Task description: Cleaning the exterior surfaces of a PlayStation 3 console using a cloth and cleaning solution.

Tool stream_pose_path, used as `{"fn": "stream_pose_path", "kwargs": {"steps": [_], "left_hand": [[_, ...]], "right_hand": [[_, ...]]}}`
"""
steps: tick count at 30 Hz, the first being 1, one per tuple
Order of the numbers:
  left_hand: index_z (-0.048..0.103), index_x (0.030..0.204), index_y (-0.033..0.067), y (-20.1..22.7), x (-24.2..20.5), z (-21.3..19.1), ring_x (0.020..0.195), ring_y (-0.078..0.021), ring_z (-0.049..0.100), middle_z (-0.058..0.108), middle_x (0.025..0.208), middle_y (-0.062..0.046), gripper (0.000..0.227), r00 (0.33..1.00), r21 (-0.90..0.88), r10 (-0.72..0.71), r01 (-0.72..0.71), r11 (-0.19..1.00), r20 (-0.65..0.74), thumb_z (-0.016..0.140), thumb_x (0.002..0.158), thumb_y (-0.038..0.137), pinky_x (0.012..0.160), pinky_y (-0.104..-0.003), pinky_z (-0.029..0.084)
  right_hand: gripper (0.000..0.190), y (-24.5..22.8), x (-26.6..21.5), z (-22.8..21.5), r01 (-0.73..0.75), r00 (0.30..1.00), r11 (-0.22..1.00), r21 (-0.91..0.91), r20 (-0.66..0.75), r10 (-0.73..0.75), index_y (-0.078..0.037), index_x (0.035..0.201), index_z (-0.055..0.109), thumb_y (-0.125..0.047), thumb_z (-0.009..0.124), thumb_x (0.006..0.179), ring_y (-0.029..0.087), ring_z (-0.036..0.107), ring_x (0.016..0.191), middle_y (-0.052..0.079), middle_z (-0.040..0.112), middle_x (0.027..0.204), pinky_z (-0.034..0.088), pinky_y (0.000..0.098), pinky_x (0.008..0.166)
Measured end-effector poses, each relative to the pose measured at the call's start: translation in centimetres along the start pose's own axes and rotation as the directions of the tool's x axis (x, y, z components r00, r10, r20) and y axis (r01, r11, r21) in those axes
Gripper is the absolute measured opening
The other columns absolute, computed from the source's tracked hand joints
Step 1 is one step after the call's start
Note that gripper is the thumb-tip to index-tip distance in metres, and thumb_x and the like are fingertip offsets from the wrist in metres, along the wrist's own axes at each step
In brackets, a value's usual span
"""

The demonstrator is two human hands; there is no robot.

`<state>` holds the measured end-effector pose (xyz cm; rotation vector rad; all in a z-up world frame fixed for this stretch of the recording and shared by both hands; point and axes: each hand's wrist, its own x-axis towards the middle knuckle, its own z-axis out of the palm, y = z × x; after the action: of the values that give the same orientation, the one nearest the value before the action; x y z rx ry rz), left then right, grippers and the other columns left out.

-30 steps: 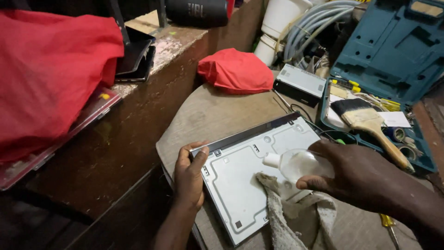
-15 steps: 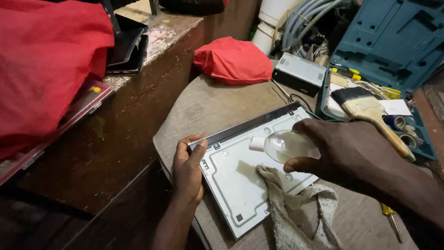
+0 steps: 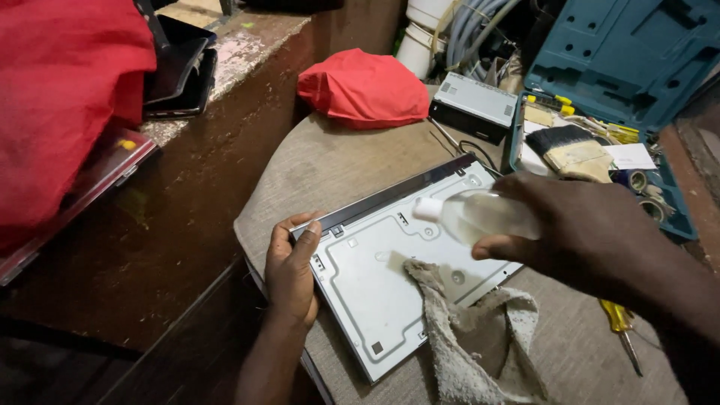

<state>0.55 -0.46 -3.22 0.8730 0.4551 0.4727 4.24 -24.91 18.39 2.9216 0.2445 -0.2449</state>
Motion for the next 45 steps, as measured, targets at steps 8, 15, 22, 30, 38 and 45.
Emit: {"fn": "stream_pose_path", "kwargs": {"steps": [8,15,22,30,38,45], "left_hand": [[0.064,0.113,0.0108,0.9,-0.7,0.4,0.110,-0.0233,0.073,0.081,0.128,-0.017,0.022,0.999,0.020,-0.041,0.042,0.999,-0.014,0.071,0.092,0.013,0.094,-0.037,0.060],[0.063,0.113,0.0081,0.6,-0.4,0.6,0.103,-0.0235,0.074,0.081,0.126,-0.019,0.018,0.999,0.009,-0.024,0.025,1.000,-0.030,0.068,0.096,0.008,0.087,-0.035,0.060],[0.062,0.115,0.0084,0.8,-0.5,0.8,0.110,-0.0243,0.074,0.079,0.125,-0.017,0.020,0.999,0.059,-0.026,0.029,0.998,-0.042,0.067,0.096,0.010,0.094,-0.037,0.060],[0.061,0.118,0.0082,1.0,-0.6,0.8,0.114,-0.0260,0.073,0.078,0.126,-0.018,0.024,0.998,0.032,-0.050,0.051,0.998,-0.029,0.068,0.095,0.010,0.100,-0.039,0.060],[0.062,0.114,0.0084,-0.7,0.5,0.0,0.111,-0.0261,0.073,0.080,0.126,-0.019,0.020,0.999,-0.023,-0.011,0.010,1.000,-0.037,0.068,0.094,0.008,0.098,-0.038,0.057],[0.064,0.114,0.0064,-1.1,0.9,-0.1,0.113,-0.0275,0.073,0.079,0.127,-0.021,0.022,0.999,-0.077,-0.026,0.024,0.997,-0.034,0.069,0.093,0.007,0.100,-0.038,0.056]], "right_hand": [[0.093,5.7,1.3,2.1,-0.059,0.996,0.994,-0.088,-0.076,0.052,-0.045,0.151,0.050,-0.085,0.071,0.070,0.032,0.078,0.115,-0.005,0.075,0.134,0.062,0.0473,0.085],[0.098,7.6,3.5,2.0,-0.123,0.991,0.992,-0.005,-0.053,0.123,-0.036,0.157,0.049,-0.084,0.068,0.074,0.039,0.074,0.118,0.009,0.074,0.136,0.059,0.0491,0.087],[0.084,8.8,4.4,2.6,-0.165,0.983,0.983,0.075,-0.073,0.171,-0.032,0.151,0.054,-0.077,0.070,0.081,0.037,0.072,0.116,0.008,0.074,0.135,0.057,0.0490,0.084],[0.089,10.8,3.9,4.5,-0.161,0.955,0.929,0.332,-0.185,0.231,-0.017,0.148,0.059,-0.069,0.073,0.078,0.040,0.076,0.103,0.017,0.077,0.126,0.056,0.0517,0.079],[0.052,7.3,11.5,7.5,0.318,0.935,-0.001,0.948,-0.313,0.167,-0.012,0.129,0.061,-0.044,0.068,0.089,0.023,0.059,0.080,0.008,0.065,0.100,0.045,0.0363,0.070],[0.040,-0.5,23.9,7.6,0.343,0.910,0.433,0.833,-0.409,0.065,-0.019,0.094,0.053,-0.037,0.089,0.088,0.014,0.046,0.074,-0.001,0.049,0.084,0.034,0.0323,0.066]]}}
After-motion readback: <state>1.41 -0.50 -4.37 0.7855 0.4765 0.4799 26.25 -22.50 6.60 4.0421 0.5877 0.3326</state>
